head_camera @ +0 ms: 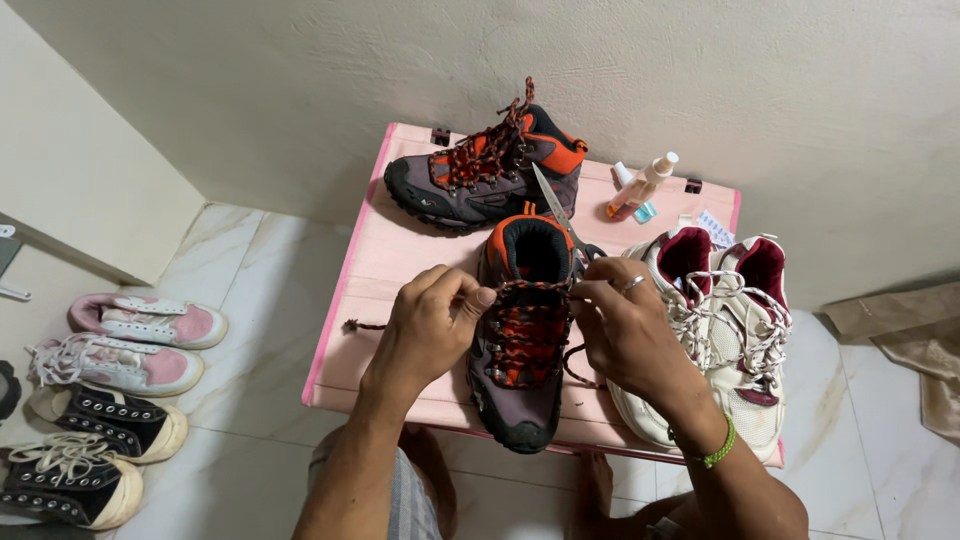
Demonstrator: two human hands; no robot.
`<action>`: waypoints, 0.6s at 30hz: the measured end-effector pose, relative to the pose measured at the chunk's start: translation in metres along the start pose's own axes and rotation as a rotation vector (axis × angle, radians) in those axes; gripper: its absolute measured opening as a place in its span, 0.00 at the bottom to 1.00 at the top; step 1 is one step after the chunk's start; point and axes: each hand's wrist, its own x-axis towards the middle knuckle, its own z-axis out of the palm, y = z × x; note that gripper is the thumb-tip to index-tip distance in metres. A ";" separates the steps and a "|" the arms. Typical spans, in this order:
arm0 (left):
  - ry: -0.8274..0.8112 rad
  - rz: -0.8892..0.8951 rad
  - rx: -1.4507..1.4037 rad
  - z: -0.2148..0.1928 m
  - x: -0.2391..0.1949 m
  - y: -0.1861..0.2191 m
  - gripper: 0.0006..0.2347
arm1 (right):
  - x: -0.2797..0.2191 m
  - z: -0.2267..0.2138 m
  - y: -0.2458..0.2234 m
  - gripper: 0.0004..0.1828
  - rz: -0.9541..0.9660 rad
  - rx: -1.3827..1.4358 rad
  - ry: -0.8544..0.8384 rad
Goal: The person uses scissors to cut the shoelaces of a hiking boot placed on a pink suitcase. They then pull the cut laces out of the boot's eyelets and place the scissors on the suitcase.
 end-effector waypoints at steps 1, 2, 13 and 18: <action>0.001 0.000 0.001 0.002 0.000 -0.004 0.15 | 0.000 0.002 0.003 0.02 -0.001 0.001 0.000; 0.015 0.003 -0.077 0.004 0.000 -0.008 0.14 | 0.000 0.004 0.006 0.07 0.026 0.182 -0.005; -0.110 0.001 -0.727 0.031 0.006 -0.009 0.10 | 0.002 0.030 0.015 0.22 0.156 0.879 0.010; -0.072 -0.116 -0.752 0.048 0.006 -0.043 0.15 | -0.008 0.040 0.028 0.18 0.209 0.937 -0.021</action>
